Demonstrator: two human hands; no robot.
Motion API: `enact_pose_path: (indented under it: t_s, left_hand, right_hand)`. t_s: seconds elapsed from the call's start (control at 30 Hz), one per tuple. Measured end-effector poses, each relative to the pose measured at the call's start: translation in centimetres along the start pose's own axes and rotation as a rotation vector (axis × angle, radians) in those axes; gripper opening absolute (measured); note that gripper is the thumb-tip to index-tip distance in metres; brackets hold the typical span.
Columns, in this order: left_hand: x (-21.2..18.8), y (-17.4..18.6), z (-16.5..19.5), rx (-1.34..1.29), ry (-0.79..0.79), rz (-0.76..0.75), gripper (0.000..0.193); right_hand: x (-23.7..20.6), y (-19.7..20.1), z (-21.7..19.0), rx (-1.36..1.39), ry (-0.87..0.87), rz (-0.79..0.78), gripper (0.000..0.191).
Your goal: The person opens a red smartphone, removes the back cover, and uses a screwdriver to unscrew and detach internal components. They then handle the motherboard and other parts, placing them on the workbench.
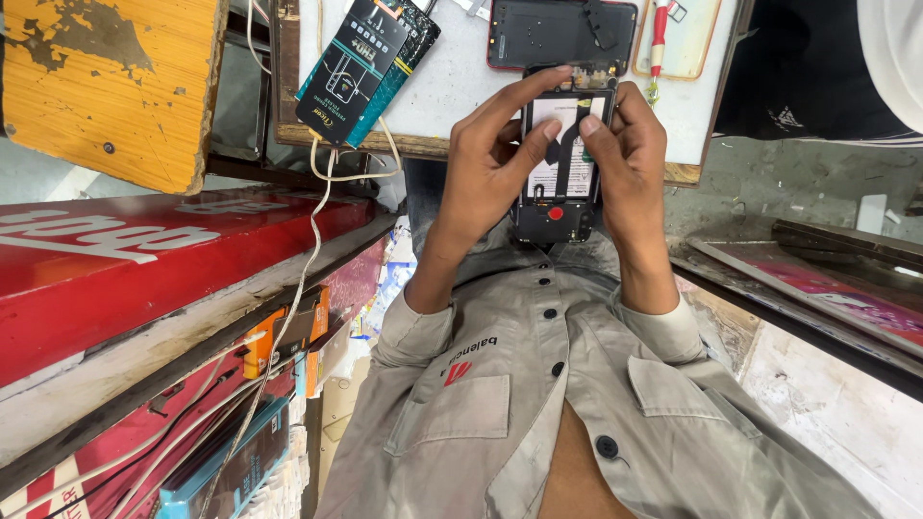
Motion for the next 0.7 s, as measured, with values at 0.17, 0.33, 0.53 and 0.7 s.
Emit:
enact_pose_path:
  t_s: [0.17,0.33,0.53,0.7]
  left_hand:
    - [-0.04,0.01,-0.33,0.035,0.025,-0.011,0.041]
    - [-0.09,-0.13,-0.18,0.070,-0.011,-0.026,0.041]
    - [0.15,-0.22,-0.55,0.028,0.026,-0.040,0.041]
    - [0.36,-0.17,-0.96,-0.092,0.082,-0.006,0.034]
  right_hand:
    - [0.28,-0.27,0.36,-0.038,0.031,0.011,0.018]
    - [0.12,-0.10,0.14,-0.023,0.033,0.051,0.024]
    - [0.15,-0.17,-0.05,-0.032,0.010,0.026,0.026]
    - [0.24,-0.32,0.35,0.018,-0.021,-0.029,0.029]
Point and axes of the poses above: each hand's wrist, its own x-axis towards the middle knuckle, its own y-axis out of the back of the hand, z = x × y, the point moved 3 cm from there along x, towards the middle knuckle, and after that the axes turned 14 degrees about y, right-handed, at the moved point
